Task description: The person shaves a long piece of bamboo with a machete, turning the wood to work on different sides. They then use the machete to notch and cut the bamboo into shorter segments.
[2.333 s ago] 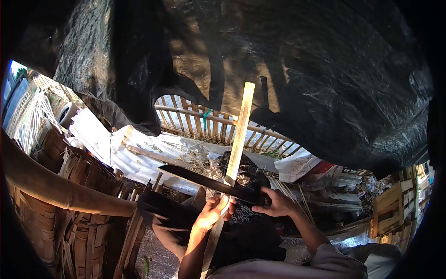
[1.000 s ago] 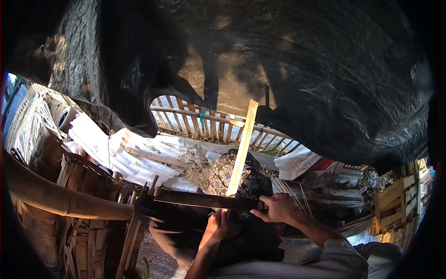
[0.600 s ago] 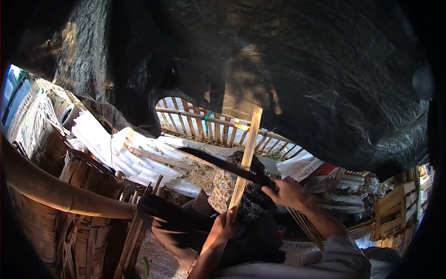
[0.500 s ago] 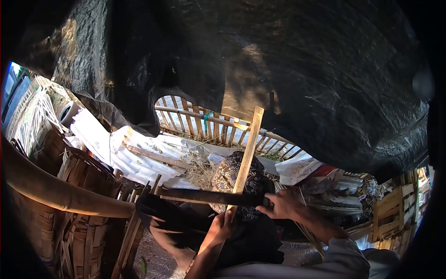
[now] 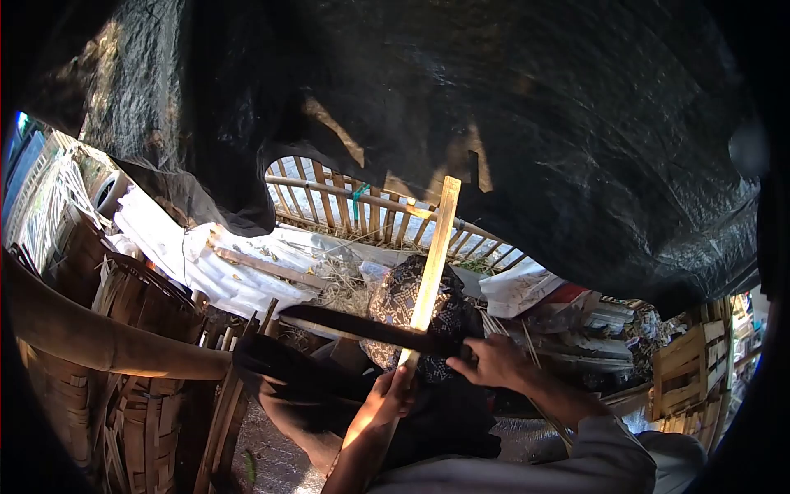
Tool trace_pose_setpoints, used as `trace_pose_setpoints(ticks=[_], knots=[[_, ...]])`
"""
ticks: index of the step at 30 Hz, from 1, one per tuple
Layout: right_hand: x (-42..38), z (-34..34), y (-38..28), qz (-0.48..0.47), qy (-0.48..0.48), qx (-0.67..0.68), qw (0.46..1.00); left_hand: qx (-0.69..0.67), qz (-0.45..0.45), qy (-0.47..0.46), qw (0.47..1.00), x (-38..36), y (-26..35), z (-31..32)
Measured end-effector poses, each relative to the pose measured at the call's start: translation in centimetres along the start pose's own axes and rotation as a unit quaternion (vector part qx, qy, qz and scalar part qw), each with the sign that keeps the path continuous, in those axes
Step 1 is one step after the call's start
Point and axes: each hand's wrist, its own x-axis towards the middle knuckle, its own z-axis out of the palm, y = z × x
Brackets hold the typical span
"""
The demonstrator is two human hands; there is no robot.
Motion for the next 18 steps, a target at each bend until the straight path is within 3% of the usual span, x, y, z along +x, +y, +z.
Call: trace_pose_setpoints(ticks=[3, 5, 6, 7, 10, 13, 15, 16, 17, 18], knots=[[-0.4, -0.8, -1.1, -0.012, -0.056, -0.077, 0.995, 0.004, 0.000, 0.004, 1.000, 0.2, -0.6, -0.5], [0.5, -2.0, -0.5, -0.032, -0.002, -0.136, 0.990, 0.025, -0.005, -0.034, 0.999, 0.5, -1.1, -1.3], [1.6, -1.4, 0.9, -0.021, 0.074, -0.107, 0.991, 0.028, -0.007, -0.034, 0.999, 0.5, -1.2, -1.4], [2.6, -1.7, 1.9, 0.013, 0.099, -0.022, 0.995, 0.041, 0.001, -0.030, 0.999, 0.6, -1.3, -1.3], [4.8, -2.5, 4.0, 0.069, 0.142, 0.018, 0.987, 0.042, 0.013, -0.027, 0.999, 0.7, -1.4, -1.1], [4.0, -3.0, 3.4, 0.014, 0.108, 0.050, 0.993, 0.035, 0.020, -0.034, 0.999, 1.1, -1.3, -1.5], [2.6, -2.9, 2.1, -0.014, 0.005, 0.021, 1.000, 0.035, 0.019, -0.039, 0.998, 1.0, -1.6, -1.6], [2.0, -3.1, 1.4, -0.026, -0.017, -0.083, 0.996, 0.047, 0.024, -0.045, 0.998, 1.0, -1.6, -1.7], [2.3, -3.2, 1.6, -0.025, -0.018, -0.081, 0.996, 0.060, 0.027, -0.049, 0.997, 0.9, -1.7, -1.7], [2.7, -3.2, 2.0, -0.032, 0.044, -0.120, 0.991, 0.062, 0.021, -0.047, 0.997, 0.8, -1.9, -1.7]])
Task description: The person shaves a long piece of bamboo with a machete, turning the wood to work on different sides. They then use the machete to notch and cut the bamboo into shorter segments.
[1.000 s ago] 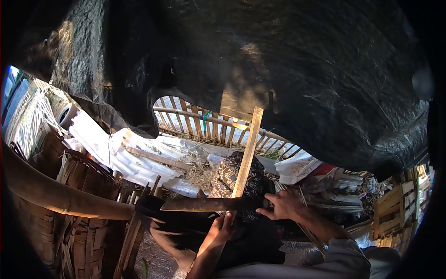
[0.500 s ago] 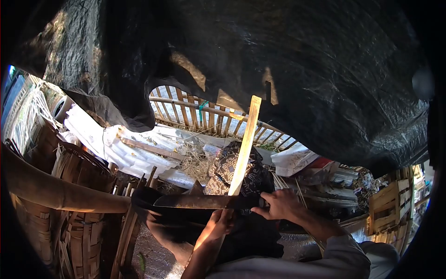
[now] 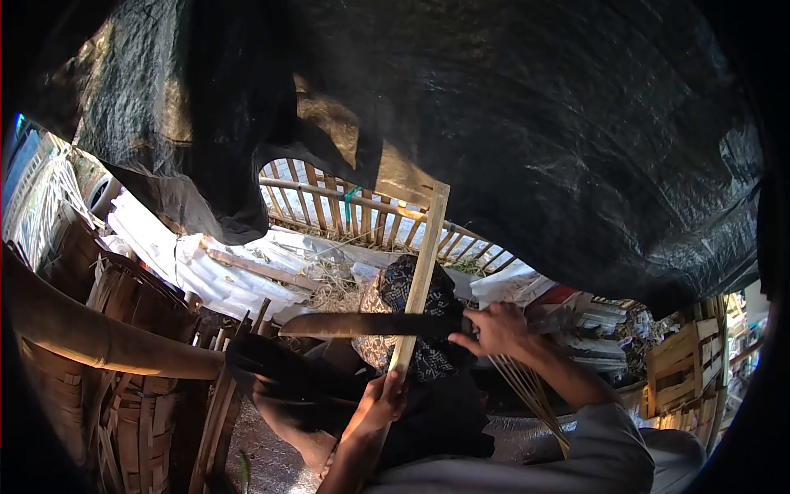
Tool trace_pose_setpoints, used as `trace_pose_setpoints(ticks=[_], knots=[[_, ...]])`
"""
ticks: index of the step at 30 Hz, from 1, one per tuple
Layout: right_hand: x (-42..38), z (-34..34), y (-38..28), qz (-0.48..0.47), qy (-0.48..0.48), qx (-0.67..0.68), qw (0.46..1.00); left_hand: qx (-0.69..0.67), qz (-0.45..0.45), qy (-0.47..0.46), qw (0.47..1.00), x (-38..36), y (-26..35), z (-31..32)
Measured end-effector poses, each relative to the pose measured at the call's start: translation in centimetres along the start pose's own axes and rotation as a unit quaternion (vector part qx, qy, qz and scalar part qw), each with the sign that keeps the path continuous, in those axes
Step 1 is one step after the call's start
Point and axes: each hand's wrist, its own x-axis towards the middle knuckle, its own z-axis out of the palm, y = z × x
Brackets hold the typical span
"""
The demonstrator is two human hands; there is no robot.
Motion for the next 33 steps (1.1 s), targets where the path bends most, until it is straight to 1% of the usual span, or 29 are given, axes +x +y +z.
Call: trace_pose_setpoints(ticks=[1, 2, 3, 5, 6, 7, 8, 9, 10, 11, 12, 13, 15, 17, 19, 20, 21, 23, 25, 27, 29, 31, 32, 33], knots=[[0.5, 0.2, 0.6, 0.001, 0.062, -0.040, 0.997, 0.025, 0.029, 0.010, 0.999, 0.0, -0.2, 0.1], [1.8, 0.6, 2.1, 0.045, 0.047, 0.067, 0.996, 0.049, 0.061, 0.018, 0.997, 0.2, -0.3, 0.2], [2.9, 0.0, 2.8, 0.089, 0.069, 0.100, 0.989, 0.052, 0.058, 0.019, 0.997, 0.5, -0.6, 0.1], [4.3, 0.2, 4.6, 0.097, 0.059, 0.231, 0.966, 0.076, 0.118, 0.033, 0.990, 1.0, -1.3, -0.1], [4.1, 0.6, 4.5, 0.084, 0.069, 0.231, 0.967, 0.082, 0.122, 0.030, 0.989, 1.0, -1.3, -0.1], [4.0, 0.8, 4.2, 0.069, 0.079, 0.230, 0.968, 0.051, 0.127, 0.029, 0.990, 1.1, -1.4, -0.1], [3.4, -0.7, 3.3, 0.110, 0.004, 0.234, 0.966, 0.018, 0.129, 0.029, 0.991, 1.1, -1.5, 0.0], [2.9, 0.5, 3.2, 0.060, 0.046, 0.255, 0.964, 0.019, 0.131, 0.028, 0.991, 1.0, -1.5, 0.1], [1.8, 1.0, 3.2, 0.036, 0.038, 0.215, 0.975, 0.039, 0.120, 0.024, 0.992, 0.8, -1.3, 0.1], [1.3, 0.1, 2.3, 0.011, 0.031, 0.173, 0.984, 0.059, 0.111, 0.020, 0.992, 0.8, -1.0, 0.1], [1.1, 0.3, 2.6, -0.051, 0.109, 0.060, 0.991, 0.052, 0.104, 0.010, 0.993, 0.6, -1.0, 0.2], [1.7, 0.0, 3.3, -0.048, 0.110, 0.063, 0.991, 0.055, 0.102, 0.010, 0.993, 0.6, -0.6, 0.3], [3.8, -0.7, 5.4, 0.076, 0.020, 0.050, 0.996, 0.080, 0.080, 0.021, 0.993, 0.1, -0.2, 0.8], [6.6, -0.7, 7.7, 0.175, 0.103, 0.172, 0.964, 0.096, 0.085, 0.020, 0.992, 0.1, -0.6, 0.6], [7.2, -0.8, 9.3, 0.183, 0.116, 0.170, 0.961, 0.127, 0.107, 0.021, 0.986, 0.7, -1.2, 0.2], [7.8, -1.6, 9.8, 0.189, 0.120, 0.166, 0.960, 0.128, 0.092, 0.030, 0.987, 0.5, -0.8, 0.4], [7.5, -2.0, 9.9, 0.188, 0.128, 0.166, 0.960, 0.133, 0.099, 0.028, 0.986, 0.4, -0.5, 0.2], [5.4, -2.0, 9.2, 0.241, 0.016, 0.232, 0.942, 0.070, 0.043, 0.020, 0.996, 0.3, -0.1, -0.1], [3.6, -0.5, 9.1, 0.228, -0.036, 0.250, 0.940, 0.048, 0.034, 0.006, 0.998, 0.3, 0.3, 0.0], [1.5, 0.9, 7.0, 0.141, 0.052, 0.219, 0.964, 0.044, 0.032, -0.007, 0.998, 0.2, 0.5, 0.1], [-0.5, 2.3, 4.7, 0.142, 0.090, 0.155, 0.973, 0.038, 0.026, -0.015, 0.999, 0.4, 0.1, -0.3], [-1.7, 1.7, 2.0, 0.149, 0.035, 0.231, 0.961, 0.031, 0.020, -0.022, 0.999, 0.4, 0.3, -0.4], [-2.5, 5.0, 2.7, 0.154, -0.004, 0.256, 0.954, 0.067, 0.015, -0.018, 0.997, 0.3, 0.6, -0.5], [-3.1, 5.0, 1.7, 0.195, -0.043, 0.202, 0.959, 0.102, 0.010, -0.013, 0.995, 0.2, 0.8, -0.5]])
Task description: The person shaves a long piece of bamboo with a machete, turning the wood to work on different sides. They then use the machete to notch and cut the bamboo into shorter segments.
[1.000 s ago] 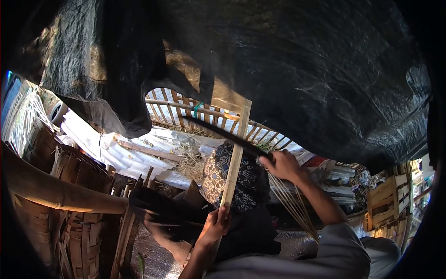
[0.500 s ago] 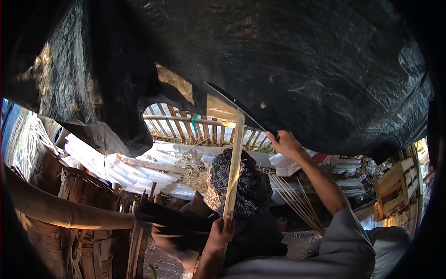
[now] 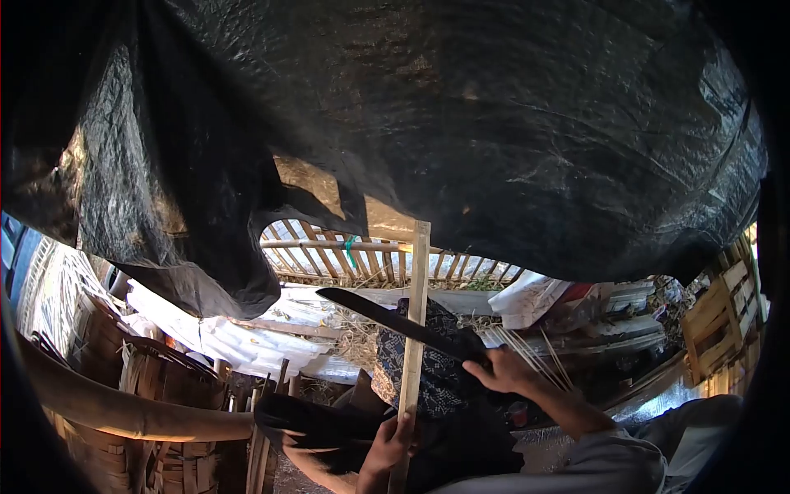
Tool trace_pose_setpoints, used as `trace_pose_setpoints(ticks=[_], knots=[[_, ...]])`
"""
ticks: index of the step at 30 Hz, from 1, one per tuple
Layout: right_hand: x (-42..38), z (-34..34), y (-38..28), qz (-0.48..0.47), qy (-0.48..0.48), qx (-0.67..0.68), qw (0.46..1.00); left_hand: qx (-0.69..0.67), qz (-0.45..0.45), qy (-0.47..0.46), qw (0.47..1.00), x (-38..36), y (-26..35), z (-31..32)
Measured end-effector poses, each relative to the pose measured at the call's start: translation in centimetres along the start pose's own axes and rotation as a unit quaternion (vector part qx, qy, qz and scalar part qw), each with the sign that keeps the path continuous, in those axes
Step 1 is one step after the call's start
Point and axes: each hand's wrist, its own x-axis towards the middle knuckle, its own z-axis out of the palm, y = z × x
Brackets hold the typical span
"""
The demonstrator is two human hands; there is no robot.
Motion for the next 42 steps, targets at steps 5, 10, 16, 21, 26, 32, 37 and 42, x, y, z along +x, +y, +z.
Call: trace_pose_setpoints(ticks=[5, 10, 16, 21, 26, 32, 37, 42], knots=[[-2.5, 1.4, -1.1, -0.039, 0.037, 0.136, 0.989, 0.041, 0.031, 0.041, 0.998, 0.1, 1.0, 0.1], [-4.0, 1.9, -1.5, -0.009, 0.027, 0.243, 0.970, 0.074, 0.045, 0.095, 0.992, 0.0, 1.6, 0.1], [-6.9, 3.4, -1.8, 0.126, -0.108, 0.519, 0.839, 0.196, 0.044, 0.125, 0.972, -1.9, 1.3, -0.6], [-7.9, 4.0, -1.7, 0.107, -0.092, 0.619, 0.773, 0.076, 0.000, 0.094, 0.993, -3.1, 0.1, 0.7], [-7.9, 3.7, -2.1, 0.101, -0.071, 0.586, 0.801, 0.279, -0.015, 0.051, 0.959, -4.1, -3.8, -2.7], [-8.0, 3.7, -2.2, 0.098, -0.058, 0.567, 0.816, 0.336, -0.062, -0.062, 0.938, -9.4, -3.7, -6.1], [-7.9, 3.5, -2.5, 0.109, -0.043, 0.565, 0.817, 0.352, -0.039, -0.018, 0.935, -9.5, -4.0, -4.9], [-7.8, 3.3, -2.5, 0.160, -0.043, 0.580, 0.797, 0.212, 0.124, 0.134, 0.960, -5.1, -3.3, -2.0]])
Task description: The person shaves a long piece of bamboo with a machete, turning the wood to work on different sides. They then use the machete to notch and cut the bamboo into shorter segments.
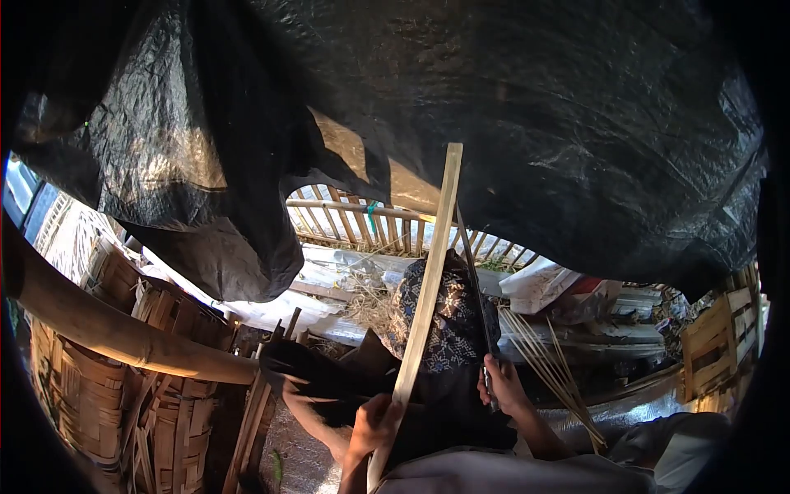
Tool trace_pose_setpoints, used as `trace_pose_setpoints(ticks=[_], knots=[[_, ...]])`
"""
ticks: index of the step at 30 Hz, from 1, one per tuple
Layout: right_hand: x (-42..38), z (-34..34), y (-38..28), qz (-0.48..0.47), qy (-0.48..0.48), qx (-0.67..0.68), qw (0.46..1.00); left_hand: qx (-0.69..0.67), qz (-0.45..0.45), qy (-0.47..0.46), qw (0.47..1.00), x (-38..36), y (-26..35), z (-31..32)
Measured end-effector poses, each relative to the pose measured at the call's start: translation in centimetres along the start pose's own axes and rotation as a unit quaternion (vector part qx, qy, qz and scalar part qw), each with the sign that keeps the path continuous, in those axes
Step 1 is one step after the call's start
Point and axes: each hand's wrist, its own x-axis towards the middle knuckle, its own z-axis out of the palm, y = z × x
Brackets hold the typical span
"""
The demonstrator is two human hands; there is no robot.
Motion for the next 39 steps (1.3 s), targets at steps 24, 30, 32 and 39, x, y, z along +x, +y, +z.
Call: trace_pose_setpoints(ticks=[24, 30, 32, 39], knots=[[1.0, 0.2, -0.8, 0.006, 0.057, -0.009, 0.998, -0.078, -0.077, -0.123, 0.986, 1.3, 0.6, -1.6], [1.1, 0.2, -0.8, -0.007, 0.051, -0.027, 0.998, -0.089, -0.175, -0.243, 0.950, 1.2, 0.7, -1.1], [1.1, 0.2, -0.8, -0.010, 0.053, -0.031, 0.998, -0.101, -0.135, -0.247, 0.954, 1.6, 0.0, -0.7], [0.9, 0.2, -0.5, -0.014, 0.069, -0.035, 0.997, -0.126, -0.101, -0.207, 0.965, 4.5, 1.6, 1.3]])
